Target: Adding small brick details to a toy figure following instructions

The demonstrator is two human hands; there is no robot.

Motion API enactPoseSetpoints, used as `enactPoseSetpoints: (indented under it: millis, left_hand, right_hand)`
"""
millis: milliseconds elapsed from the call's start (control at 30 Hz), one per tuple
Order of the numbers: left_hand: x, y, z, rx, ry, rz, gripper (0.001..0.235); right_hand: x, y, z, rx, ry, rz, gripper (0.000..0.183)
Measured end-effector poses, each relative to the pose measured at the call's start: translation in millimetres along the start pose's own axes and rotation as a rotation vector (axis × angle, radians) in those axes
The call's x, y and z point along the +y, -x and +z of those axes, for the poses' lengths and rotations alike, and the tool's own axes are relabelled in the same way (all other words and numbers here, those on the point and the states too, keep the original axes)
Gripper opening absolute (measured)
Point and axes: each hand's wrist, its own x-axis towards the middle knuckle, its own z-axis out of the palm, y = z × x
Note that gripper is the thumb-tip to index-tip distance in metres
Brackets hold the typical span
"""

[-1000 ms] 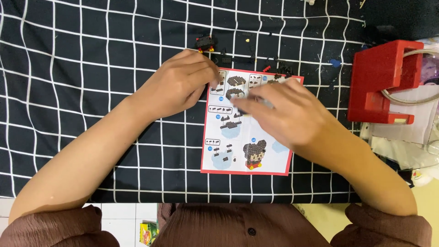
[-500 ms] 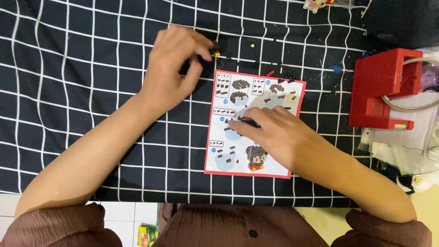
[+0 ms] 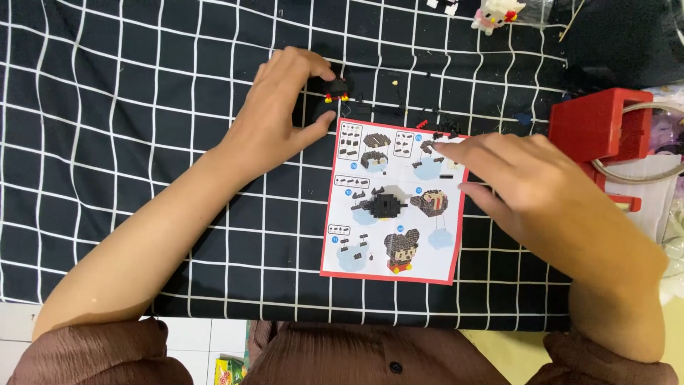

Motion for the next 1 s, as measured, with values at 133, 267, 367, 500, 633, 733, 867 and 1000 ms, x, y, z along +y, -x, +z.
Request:
enactPoseSetpoints:
  millis: [133, 267, 367, 500, 633, 733, 867, 1000]
  left_hand:
    - [-2, 0, 2, 0.059, -0.032, -0.049, 0.033]
    - [-2, 0, 4, 0.068, -0.048, -0.04, 0.028]
    - [-3, -1, 5, 0.078, -0.091, -0.002, 0.023]
    - [-3, -1, 6, 0.155, -0.138, -0.012, 0.019]
    - [-2, -4, 6, 0.196, -0.115, 0.024, 0.017]
    - [-4, -3, 13, 0.153, -0.187, 0.131, 0.009]
    - [-1, -5, 13, 0.118, -0.228, 0.147, 0.006]
    - [-4, -3, 17, 0.107, -0.29, 0.164, 0.002]
  right_hand:
    - [2, -8, 0, 0.108, -0.005, -0.002, 0.032]
    - [17, -28, 24, 0.2, -0.041, -0.016, 0.017]
    - [35, -42, 52, 0.251, -0.095, -0.046, 0.018]
    - [50, -56, 66, 0.333, -0.077, -0.03, 0.016]
    - [65, -68, 62, 0.426, 0.049, 0.102, 0.005]
    - [73, -81, 63, 0.396, -0.031, 0.106, 0.004]
    - [77, -87, 64, 0.313, -0.132, 0.155, 0.009]
    - [78, -85, 62, 0.261, -0.185, 0.209, 0.008]
